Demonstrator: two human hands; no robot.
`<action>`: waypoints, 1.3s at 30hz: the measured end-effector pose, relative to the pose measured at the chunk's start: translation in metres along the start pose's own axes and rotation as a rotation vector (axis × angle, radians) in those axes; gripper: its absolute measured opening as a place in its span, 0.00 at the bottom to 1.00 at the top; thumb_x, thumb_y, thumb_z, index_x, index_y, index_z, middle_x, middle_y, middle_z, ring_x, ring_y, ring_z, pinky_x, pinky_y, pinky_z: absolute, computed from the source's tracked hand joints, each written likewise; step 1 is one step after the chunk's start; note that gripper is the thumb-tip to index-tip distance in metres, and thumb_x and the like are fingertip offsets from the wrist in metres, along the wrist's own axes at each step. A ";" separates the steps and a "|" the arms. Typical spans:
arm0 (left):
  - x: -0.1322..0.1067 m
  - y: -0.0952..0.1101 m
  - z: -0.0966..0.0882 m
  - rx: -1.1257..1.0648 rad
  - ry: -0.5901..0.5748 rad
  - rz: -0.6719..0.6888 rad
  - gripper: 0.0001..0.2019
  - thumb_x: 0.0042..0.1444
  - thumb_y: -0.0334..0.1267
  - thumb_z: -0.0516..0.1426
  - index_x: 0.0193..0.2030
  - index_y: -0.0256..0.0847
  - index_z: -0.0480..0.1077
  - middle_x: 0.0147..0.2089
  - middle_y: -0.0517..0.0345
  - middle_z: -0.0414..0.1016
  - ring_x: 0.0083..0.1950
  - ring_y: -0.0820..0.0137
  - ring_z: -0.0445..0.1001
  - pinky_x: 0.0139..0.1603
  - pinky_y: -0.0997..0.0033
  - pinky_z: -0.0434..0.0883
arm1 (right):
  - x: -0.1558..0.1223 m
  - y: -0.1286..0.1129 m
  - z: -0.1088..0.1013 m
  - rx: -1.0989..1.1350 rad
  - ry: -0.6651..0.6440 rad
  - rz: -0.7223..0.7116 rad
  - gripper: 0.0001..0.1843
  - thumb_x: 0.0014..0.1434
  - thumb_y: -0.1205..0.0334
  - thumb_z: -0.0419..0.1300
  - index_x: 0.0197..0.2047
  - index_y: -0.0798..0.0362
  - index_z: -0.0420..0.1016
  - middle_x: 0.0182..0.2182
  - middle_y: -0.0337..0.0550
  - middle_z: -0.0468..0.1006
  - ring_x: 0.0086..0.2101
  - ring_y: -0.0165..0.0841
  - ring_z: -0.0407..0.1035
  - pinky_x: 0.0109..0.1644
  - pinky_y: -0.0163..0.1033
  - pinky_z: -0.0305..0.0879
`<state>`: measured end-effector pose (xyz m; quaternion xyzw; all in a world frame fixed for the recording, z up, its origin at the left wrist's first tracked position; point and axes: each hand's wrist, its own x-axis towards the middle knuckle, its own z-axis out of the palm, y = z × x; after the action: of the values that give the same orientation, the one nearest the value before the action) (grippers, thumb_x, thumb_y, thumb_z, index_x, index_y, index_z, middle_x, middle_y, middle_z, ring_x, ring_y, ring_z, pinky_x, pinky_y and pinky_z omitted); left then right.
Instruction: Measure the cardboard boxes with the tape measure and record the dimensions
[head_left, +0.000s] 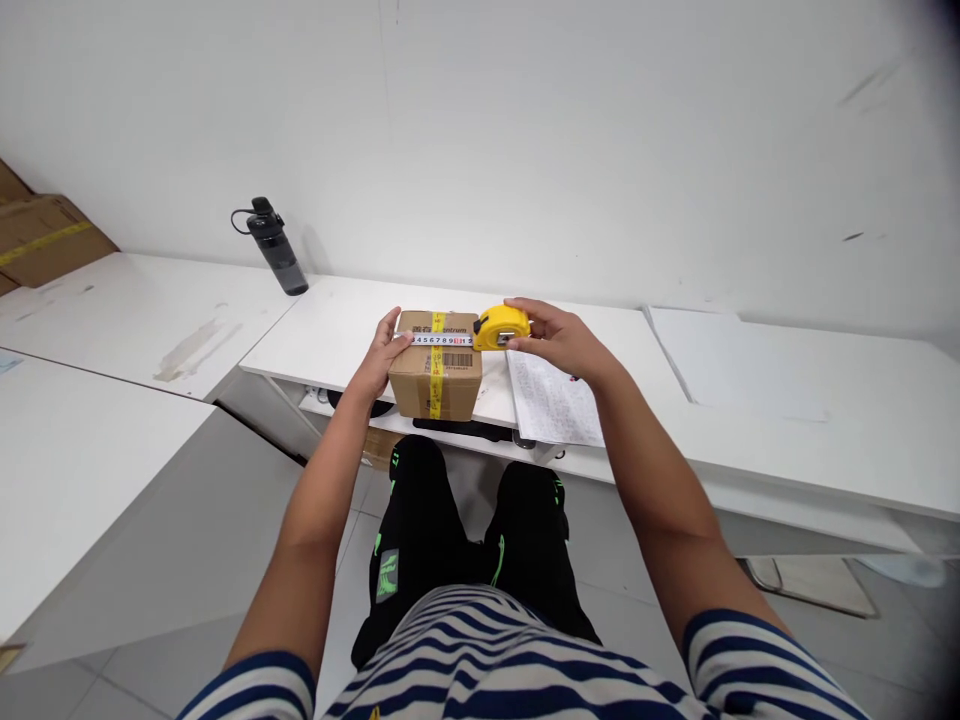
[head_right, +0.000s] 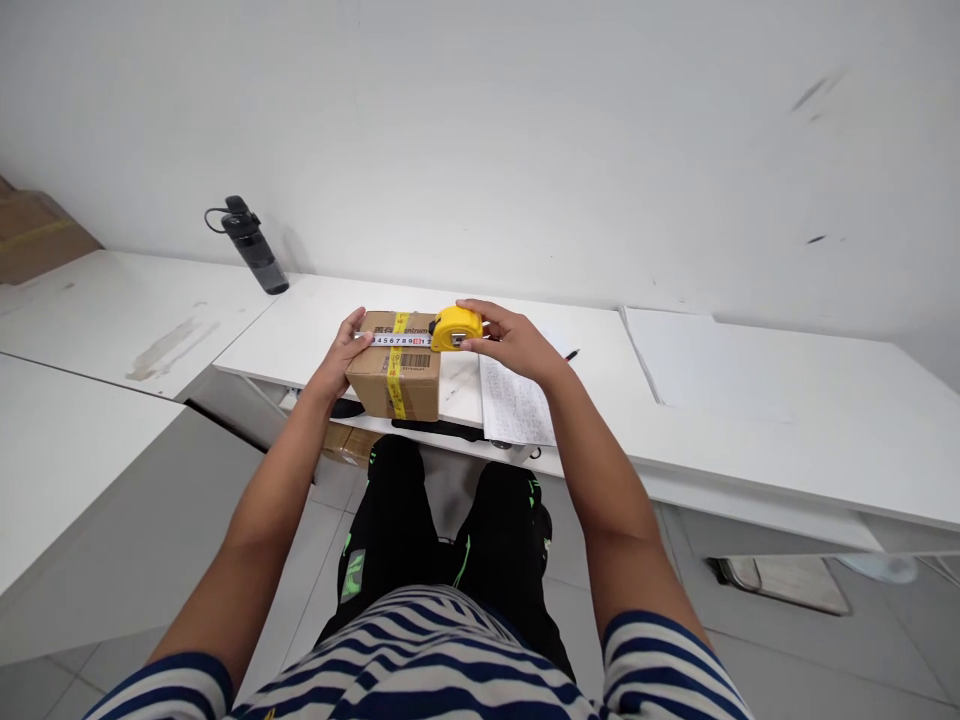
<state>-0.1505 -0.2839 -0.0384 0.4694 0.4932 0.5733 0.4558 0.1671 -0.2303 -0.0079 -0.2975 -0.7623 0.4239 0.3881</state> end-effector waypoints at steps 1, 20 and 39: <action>-0.001 -0.001 0.001 -0.017 -0.002 0.013 0.38 0.59 0.47 0.64 0.76 0.53 0.58 0.80 0.51 0.54 0.73 0.54 0.67 0.69 0.55 0.71 | -0.001 -0.001 0.001 -0.013 0.010 -0.008 0.39 0.55 0.43 0.74 0.68 0.37 0.75 0.67 0.45 0.74 0.53 0.45 0.79 0.64 0.62 0.74; -0.009 0.025 0.045 0.739 0.334 0.228 0.29 0.62 0.48 0.62 0.68 0.45 0.64 0.73 0.40 0.63 0.77 0.44 0.54 0.78 0.42 0.47 | -0.041 -0.023 0.071 -0.402 0.413 -0.165 0.30 0.65 0.46 0.63 0.69 0.42 0.73 0.58 0.50 0.80 0.45 0.44 0.77 0.50 0.53 0.79; 0.040 0.023 0.051 0.741 0.125 0.105 0.15 0.60 0.46 0.65 0.51 0.44 0.76 0.58 0.46 0.74 0.63 0.45 0.69 0.68 0.48 0.64 | -0.063 -0.026 0.081 -0.374 0.513 -0.066 0.32 0.63 0.45 0.65 0.69 0.39 0.69 0.59 0.50 0.77 0.45 0.43 0.77 0.42 0.50 0.80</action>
<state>-0.1071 -0.2394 -0.0083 0.5912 0.6692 0.4062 0.1941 0.1284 -0.3248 -0.0340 -0.4360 -0.7137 0.1746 0.5196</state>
